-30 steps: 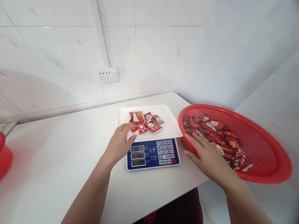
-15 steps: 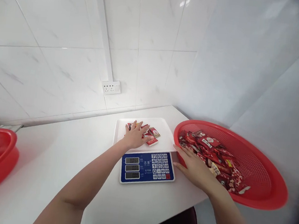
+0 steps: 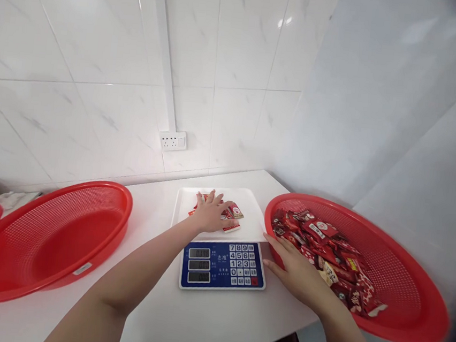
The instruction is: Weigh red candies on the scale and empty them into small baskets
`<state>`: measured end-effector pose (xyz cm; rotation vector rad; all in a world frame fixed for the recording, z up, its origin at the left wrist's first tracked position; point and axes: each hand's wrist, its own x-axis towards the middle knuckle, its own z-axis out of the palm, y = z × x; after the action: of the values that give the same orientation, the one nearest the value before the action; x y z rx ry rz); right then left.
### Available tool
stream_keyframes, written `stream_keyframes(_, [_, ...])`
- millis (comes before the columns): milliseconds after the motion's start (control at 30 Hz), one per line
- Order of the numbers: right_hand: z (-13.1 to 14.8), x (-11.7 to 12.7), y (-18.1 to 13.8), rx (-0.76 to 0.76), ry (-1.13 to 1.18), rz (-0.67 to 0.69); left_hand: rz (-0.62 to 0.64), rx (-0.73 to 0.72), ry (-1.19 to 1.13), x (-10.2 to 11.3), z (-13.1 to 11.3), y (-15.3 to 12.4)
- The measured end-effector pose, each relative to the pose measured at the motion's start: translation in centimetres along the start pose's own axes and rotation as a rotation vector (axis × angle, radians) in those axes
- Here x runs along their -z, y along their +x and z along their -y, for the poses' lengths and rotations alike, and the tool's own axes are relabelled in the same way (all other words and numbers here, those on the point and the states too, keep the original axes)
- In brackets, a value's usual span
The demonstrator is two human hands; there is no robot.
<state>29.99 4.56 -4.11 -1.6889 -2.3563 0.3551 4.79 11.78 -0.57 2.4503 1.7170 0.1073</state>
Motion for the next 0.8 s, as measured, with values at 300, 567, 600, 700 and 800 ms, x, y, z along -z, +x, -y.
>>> stream_keyframes(300, [0.0, 0.2, -0.1, 0.019, 0.016, -0.008, 0.048, -0.093, 0.014, 0.5, -0.3, -0.1])
stream_keyframes(567, [-0.1, 0.1, -0.3, 0.044, -0.009, -0.033, -0.037, 0.172, 0.006, 5.5, 8.7, -5.9])
stream_keyframes(600, [-0.3, 0.0, -0.3, 0.048, -0.009, -0.044, -0.045, 0.237, 0.015, 6.1, 10.4, -7.3])
stream_keyframes(700, [-0.8, -0.6, -0.2, 0.068, -0.003, -0.082, -0.062, 0.438, 0.029, 7.5, 14.5, -11.9])
stream_keyframes(800, [-1.1, -1.0, -0.1, 0.084, 0.006, -0.110, -0.089, 0.524, 0.002, 7.6, 15.4, -15.2])
